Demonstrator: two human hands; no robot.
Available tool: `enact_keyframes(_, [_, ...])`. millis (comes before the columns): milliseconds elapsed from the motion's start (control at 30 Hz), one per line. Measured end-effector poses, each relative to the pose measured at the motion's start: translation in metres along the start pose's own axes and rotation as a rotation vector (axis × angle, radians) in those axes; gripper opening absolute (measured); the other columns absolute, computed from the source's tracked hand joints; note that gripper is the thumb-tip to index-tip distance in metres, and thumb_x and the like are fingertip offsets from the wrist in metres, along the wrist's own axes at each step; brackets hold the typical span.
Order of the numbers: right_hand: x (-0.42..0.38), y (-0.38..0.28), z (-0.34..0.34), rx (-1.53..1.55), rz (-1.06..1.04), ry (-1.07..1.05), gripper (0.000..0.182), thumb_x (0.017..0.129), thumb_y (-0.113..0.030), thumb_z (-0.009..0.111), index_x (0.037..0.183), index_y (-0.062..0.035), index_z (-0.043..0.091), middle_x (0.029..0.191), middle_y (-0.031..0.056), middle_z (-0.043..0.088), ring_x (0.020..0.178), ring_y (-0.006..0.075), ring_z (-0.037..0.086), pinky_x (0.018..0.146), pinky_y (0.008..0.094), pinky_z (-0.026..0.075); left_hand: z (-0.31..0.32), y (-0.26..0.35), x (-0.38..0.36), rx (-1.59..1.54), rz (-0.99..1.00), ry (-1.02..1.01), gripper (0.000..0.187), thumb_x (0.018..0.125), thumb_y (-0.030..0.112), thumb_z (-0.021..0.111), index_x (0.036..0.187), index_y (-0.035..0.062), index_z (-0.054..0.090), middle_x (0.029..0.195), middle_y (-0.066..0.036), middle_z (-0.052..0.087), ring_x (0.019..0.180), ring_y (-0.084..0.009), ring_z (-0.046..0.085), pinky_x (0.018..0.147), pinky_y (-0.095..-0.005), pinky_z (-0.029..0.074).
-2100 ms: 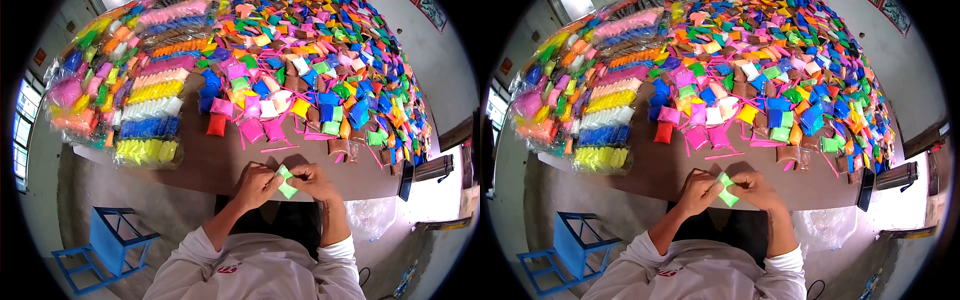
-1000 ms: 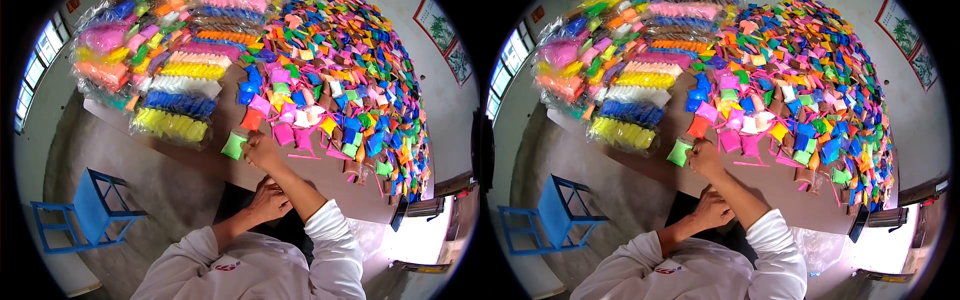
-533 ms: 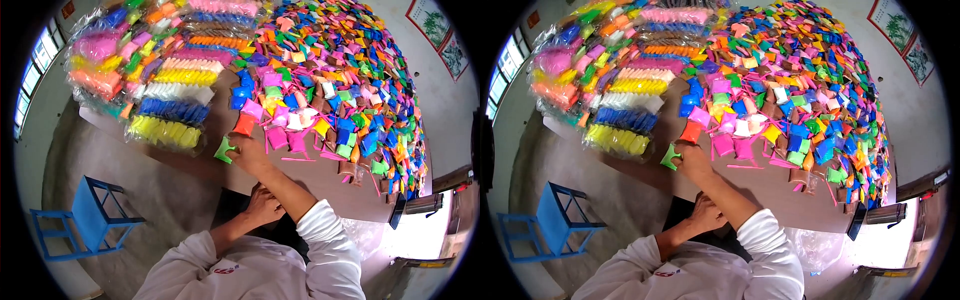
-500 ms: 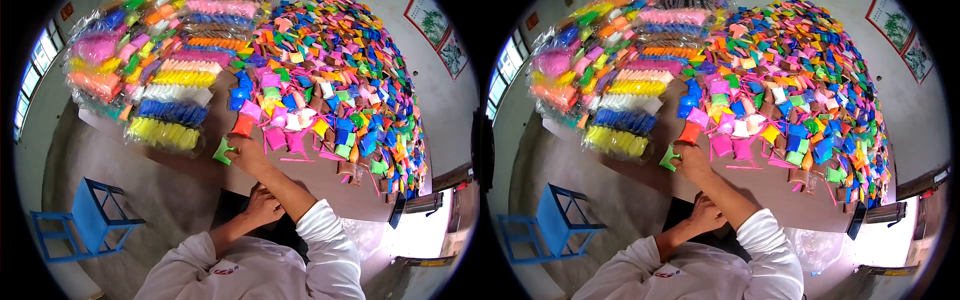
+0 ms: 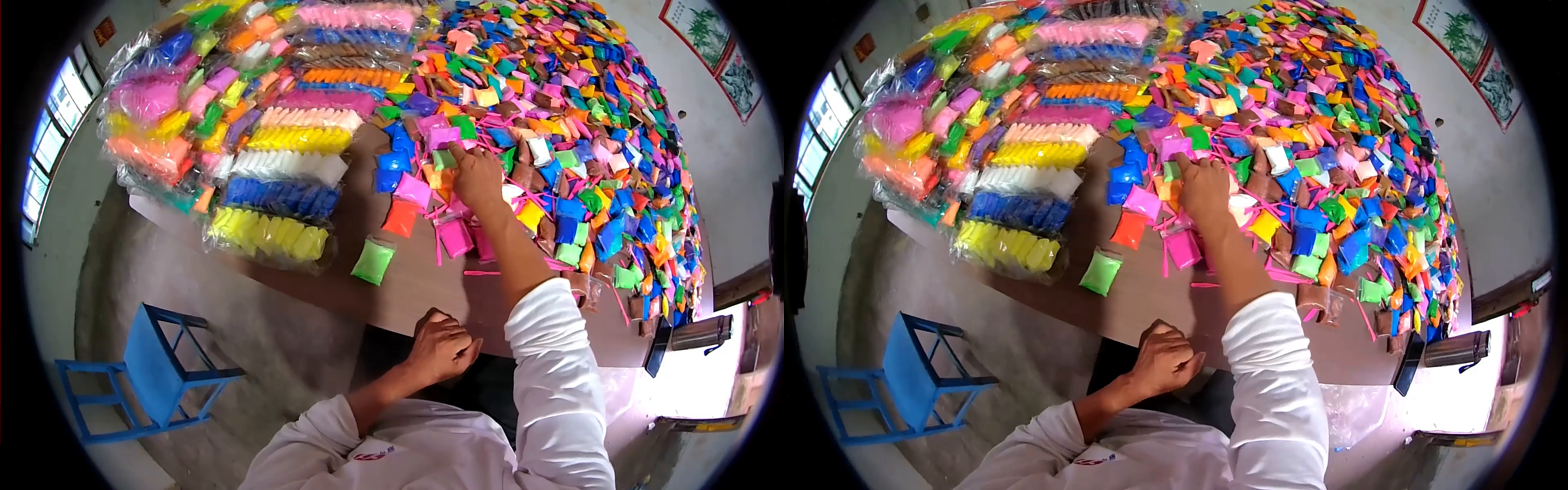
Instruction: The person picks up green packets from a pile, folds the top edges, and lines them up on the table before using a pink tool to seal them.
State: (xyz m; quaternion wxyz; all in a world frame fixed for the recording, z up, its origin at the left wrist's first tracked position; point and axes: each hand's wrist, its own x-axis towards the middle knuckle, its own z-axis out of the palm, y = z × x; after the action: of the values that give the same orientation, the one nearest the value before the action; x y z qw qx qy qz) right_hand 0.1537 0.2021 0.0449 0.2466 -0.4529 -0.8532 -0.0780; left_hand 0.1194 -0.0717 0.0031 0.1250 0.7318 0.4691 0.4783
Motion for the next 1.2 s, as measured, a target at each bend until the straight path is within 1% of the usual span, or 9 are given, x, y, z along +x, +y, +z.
enact_keyframes(167, [0.012, 0.009, 0.005, -0.045, -0.15, -0.046, 0.026, 0.081, -0.016, 0.063, 0.106, -0.0145, 0.069, 0.091, 0.0142, 0.067, 0.088, 0.032, 0.063, 0.077, 0.0439, 0.049, 0.001, 0.0, 0.002, -0.018, 0.001, 0.033, 0.035, 0.07, 0.01, 0.074, 0.05, 0.0087, 0.045, 0.053, -0.007, 0.049, 0.055, -0.0248, 0.052, 0.067, -0.0362, 0.043])
enact_keyframes(233, [0.015, 0.015, 0.003, 0.153, -0.143, 0.102, 0.014, 0.083, -0.018, 0.064, 0.094, -0.0114, 0.07, 0.084, 0.0165, 0.067, 0.081, 0.0315, 0.064, 0.073, 0.0422, 0.049, -0.004, 0.002, 0.003, -0.036, -0.015, 0.009, 0.034, 0.073, 0.011, 0.073, 0.051, 0.0074, 0.046, 0.054, -0.008, 0.051, 0.056, -0.0262, 0.054, 0.066, -0.0371, 0.044])
enact_keyframes(333, [0.008, 0.025, -0.016, 0.489, 0.013, 0.055, 0.01, 0.084, -0.018, 0.063, 0.084, -0.0089, 0.069, 0.078, 0.0192, 0.065, 0.075, 0.0335, 0.064, 0.066, 0.0412, 0.048, -0.009, 0.0, 0.005, -0.123, -0.075, -0.013, 0.035, 0.078, 0.011, 0.071, 0.054, 0.005, 0.046, 0.055, -0.01, 0.051, 0.056, -0.0299, 0.053, 0.063, -0.0395, 0.043])
enact_keyframes(400, [-0.011, 0.035, -0.036, 0.656, 0.125, -0.008, 0.014, 0.088, -0.018, 0.061, 0.083, -0.006, 0.065, 0.074, 0.0144, 0.067, 0.07, 0.027, 0.065, 0.059, 0.0369, 0.047, -0.008, -0.002, 0.003, -0.203, -0.121, -0.02, 0.037, 0.08, 0.012, 0.07, 0.054, 0.0039, 0.045, 0.056, -0.012, 0.049, 0.056, -0.0322, 0.051, 0.061, -0.0411, 0.042])
enact_keyframes(500, [-0.062, 0.036, -0.092, 1.339, 0.429, -0.479, 0.022, 0.093, -0.026, 0.062, 0.088, -0.0037, 0.063, 0.07, -0.0006, 0.061, 0.062, 0.005, 0.056, 0.055, 0.0229, 0.042, -0.008, -0.001, 0.0, -0.304, -0.301, -0.005, 0.034, 0.088, 0.015, 0.066, 0.062, 0.0019, 0.048, 0.059, -0.013, 0.047, 0.06, -0.031, 0.048, 0.057, -0.0415, 0.038])
enact_keyframes(667, [-0.137, 0.041, -0.131, 1.363, 0.432, -0.691, 0.021, 0.092, -0.023, 0.063, 0.102, -0.0052, 0.068, 0.075, -0.0059, 0.061, 0.064, 0.0016, 0.051, 0.055, 0.0205, 0.039, -0.009, -0.002, 0.004, -0.391, -0.373, -0.061, 0.032, 0.092, 0.025, 0.061, 0.071, 0.0025, 0.054, 0.061, -0.011, 0.05, 0.061, -0.0277, 0.049, 0.059, -0.0378, 0.039])
enact_keyframes(867, [-0.179, 0.021, -0.127, 1.431, 0.297, -0.871, 0.012, 0.089, -0.014, 0.066, 0.096, -0.0032, 0.067, 0.074, -0.0068, 0.058, 0.067, 0.001, 0.049, 0.057, 0.0203, 0.039, -0.008, -0.006, 0.001, -0.402, -0.418, -0.147, 0.036, 0.094, 0.037, 0.059, 0.086, 0.0019, 0.061, 0.072, -0.008, 0.053, 0.064, -0.022, 0.047, 0.063, -0.0354, 0.04])
enact_keyframes(1033, [-0.198, 0.003, -0.117, 1.581, 0.539, -0.742, 0.029, 0.095, -0.034, 0.064, 0.098, -0.0059, 0.067, 0.076, -0.0017, 0.06, 0.067, 0.0066, 0.055, 0.059, 0.0225, 0.046, -0.016, -0.001, 0.006, -0.569, -0.617, -0.173, 0.038, 0.1, 0.036, 0.053, 0.094, -0.0014, 0.059, 0.073, 0.0, 0.049, 0.07, -0.007, 0.042, 0.06, -0.0272, 0.037])
enact_keyframes(1200, [-0.223, -0.014, -0.133, 1.697, 0.677, -0.633, 0.025, 0.093, -0.028, 0.066, 0.101, -0.0036, 0.065, 0.081, 0.0002, 0.061, 0.068, 0.0065, 0.056, 0.058, 0.0221, 0.047, -0.016, -0.002, 0.007, -0.583, -0.658, -0.151, 0.038, 0.1, 0.036, 0.054, 0.089, -0.0003, 0.057, 0.071, 0.002, 0.045, 0.068, -0.0062, 0.038, 0.058, -0.0265, 0.034])
